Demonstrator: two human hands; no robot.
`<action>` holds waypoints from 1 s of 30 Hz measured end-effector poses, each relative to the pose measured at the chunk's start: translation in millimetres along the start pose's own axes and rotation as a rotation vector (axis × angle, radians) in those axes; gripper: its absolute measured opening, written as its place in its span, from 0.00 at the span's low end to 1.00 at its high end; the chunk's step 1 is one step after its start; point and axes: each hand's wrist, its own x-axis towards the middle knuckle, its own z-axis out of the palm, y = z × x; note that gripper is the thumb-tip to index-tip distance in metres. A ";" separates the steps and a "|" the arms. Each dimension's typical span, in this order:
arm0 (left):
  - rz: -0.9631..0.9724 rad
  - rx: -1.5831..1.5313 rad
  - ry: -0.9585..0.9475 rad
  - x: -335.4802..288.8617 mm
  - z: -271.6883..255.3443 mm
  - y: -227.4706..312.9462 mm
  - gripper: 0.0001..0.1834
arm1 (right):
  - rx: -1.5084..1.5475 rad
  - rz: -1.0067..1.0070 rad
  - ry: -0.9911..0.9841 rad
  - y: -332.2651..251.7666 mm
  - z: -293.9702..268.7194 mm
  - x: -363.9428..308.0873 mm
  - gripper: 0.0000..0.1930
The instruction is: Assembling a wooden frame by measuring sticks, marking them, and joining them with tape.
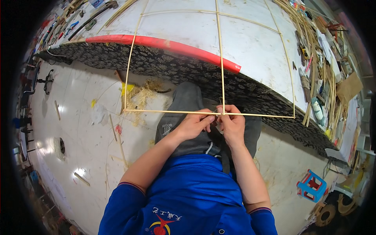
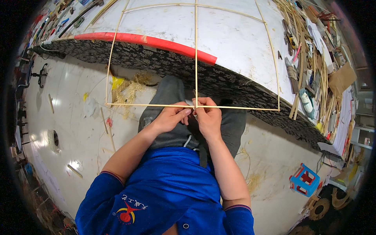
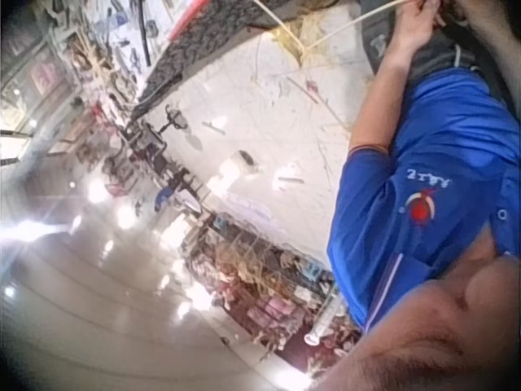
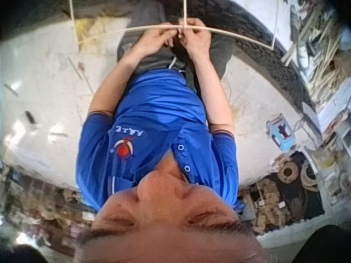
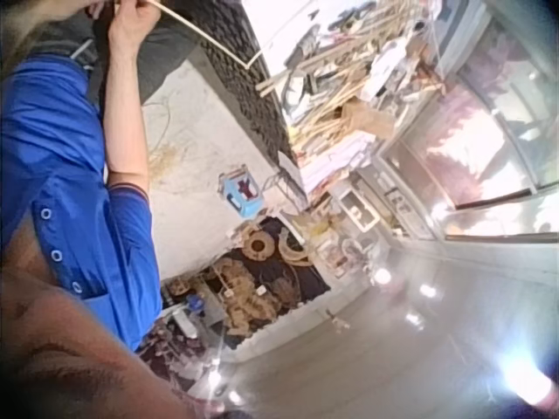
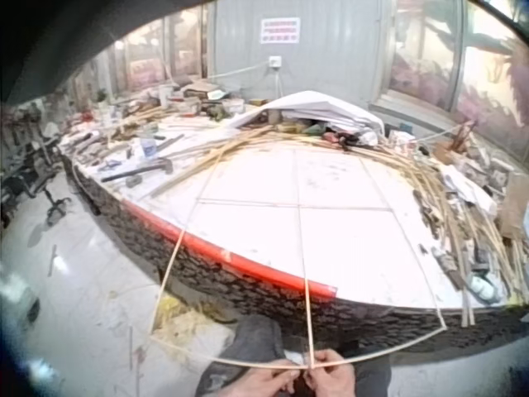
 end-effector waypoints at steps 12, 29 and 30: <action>-0.192 -0.112 -0.115 -6.3 -6.4 -1.4 0.15 | -0.140 0.044 -0.078 7.9 -6.7 -9.8 0.08; -0.105 0.012 -0.003 -6.7 -7.8 0.6 0.14 | 0.004 -0.080 -0.063 -1.3 -23.3 -17.6 0.14; -0.106 0.023 0.012 -7.0 -7.8 3.0 0.14 | -0.073 -0.043 -0.018 -4.6 -25.3 -20.3 0.12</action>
